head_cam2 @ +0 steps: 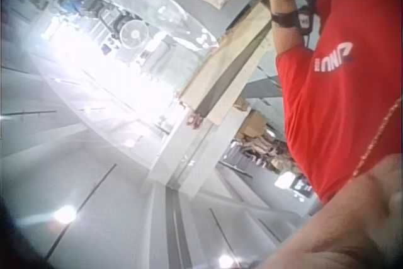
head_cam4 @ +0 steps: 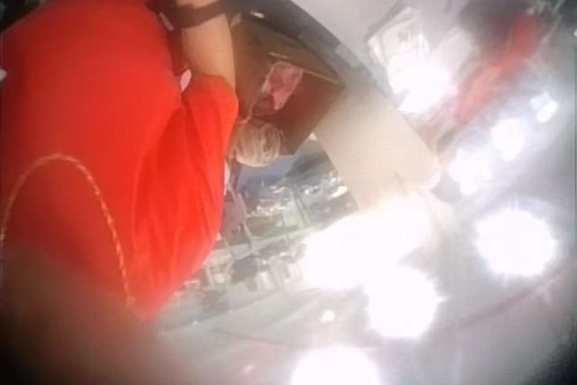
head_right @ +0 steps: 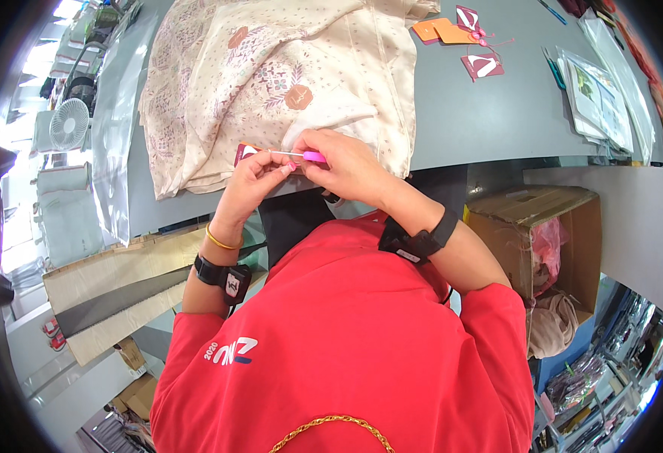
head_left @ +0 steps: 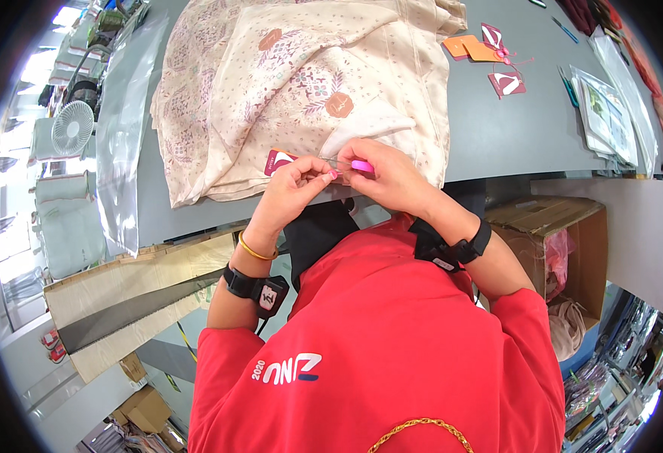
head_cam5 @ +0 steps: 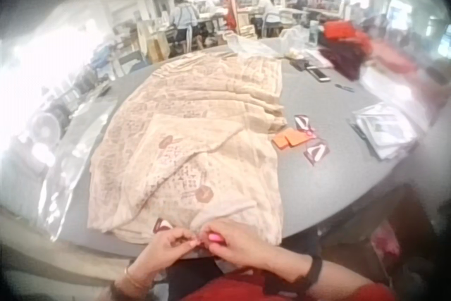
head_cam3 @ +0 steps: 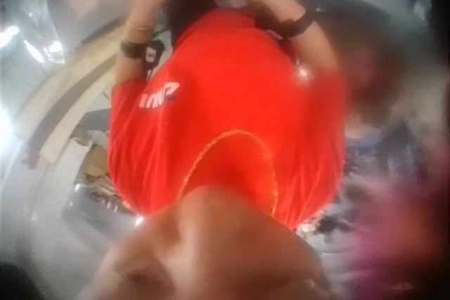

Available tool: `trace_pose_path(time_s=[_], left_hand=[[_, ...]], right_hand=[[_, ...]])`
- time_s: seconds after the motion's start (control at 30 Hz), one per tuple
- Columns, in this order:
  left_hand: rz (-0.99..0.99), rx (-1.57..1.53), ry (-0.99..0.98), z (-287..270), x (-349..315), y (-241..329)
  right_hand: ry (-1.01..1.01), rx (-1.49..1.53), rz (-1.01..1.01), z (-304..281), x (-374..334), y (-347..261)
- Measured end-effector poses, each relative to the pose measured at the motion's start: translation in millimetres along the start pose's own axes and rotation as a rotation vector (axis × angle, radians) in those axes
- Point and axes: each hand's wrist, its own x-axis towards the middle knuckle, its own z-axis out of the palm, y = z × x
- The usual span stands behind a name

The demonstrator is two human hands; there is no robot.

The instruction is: The person attaches small colored tags to a patterned garment on a work table using a pink-handled tool. They repeatedly fold the garment, insert tags into seams, and adjust the fabric to position the tags correctly.

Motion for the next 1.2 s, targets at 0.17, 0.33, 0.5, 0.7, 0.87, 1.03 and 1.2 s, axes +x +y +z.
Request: trace_pose_path(time_s=[0.17, 0.33, 0.5, 0.7, 0.87, 1.03, 1.2], left_hand=[[0.038, 0.046, 0.041, 3.9, 0.8, -3.2], [0.141, 0.231, 0.059, 6.4, 2.5, -2.7], [0.193, 0.266, 0.056, 7.9, 6.8, -2.8], [0.126, 0.391, 0.011, 11.1, 2.3, 4.5], [0.172, 0.652, 0.085, 14.5, -14.6, 29.9], [0.415, 0.997, 0.093, 16.6, -15.1, 66.7], [0.73, 1.344, 0.001, 8.4, -5.9, 97.5]], right_hand=[[-0.062, 0.081, 0.054, -1.1, 2.0, 0.8], [-0.088, 0.12, 0.079, -0.5, 4.8, 3.9], [-0.058, 0.122, 0.065, 5.2, 6.0, 11.1], [-0.078, -0.119, 0.011, 5.0, 1.9, 8.7], [0.232, -0.328, -0.231, -34.7, 13.5, 4.3], [0.048, -0.452, -0.161, -58.8, 6.2, 10.4], [0.012, -0.511, -0.179, -49.0, -21.0, 21.2]])
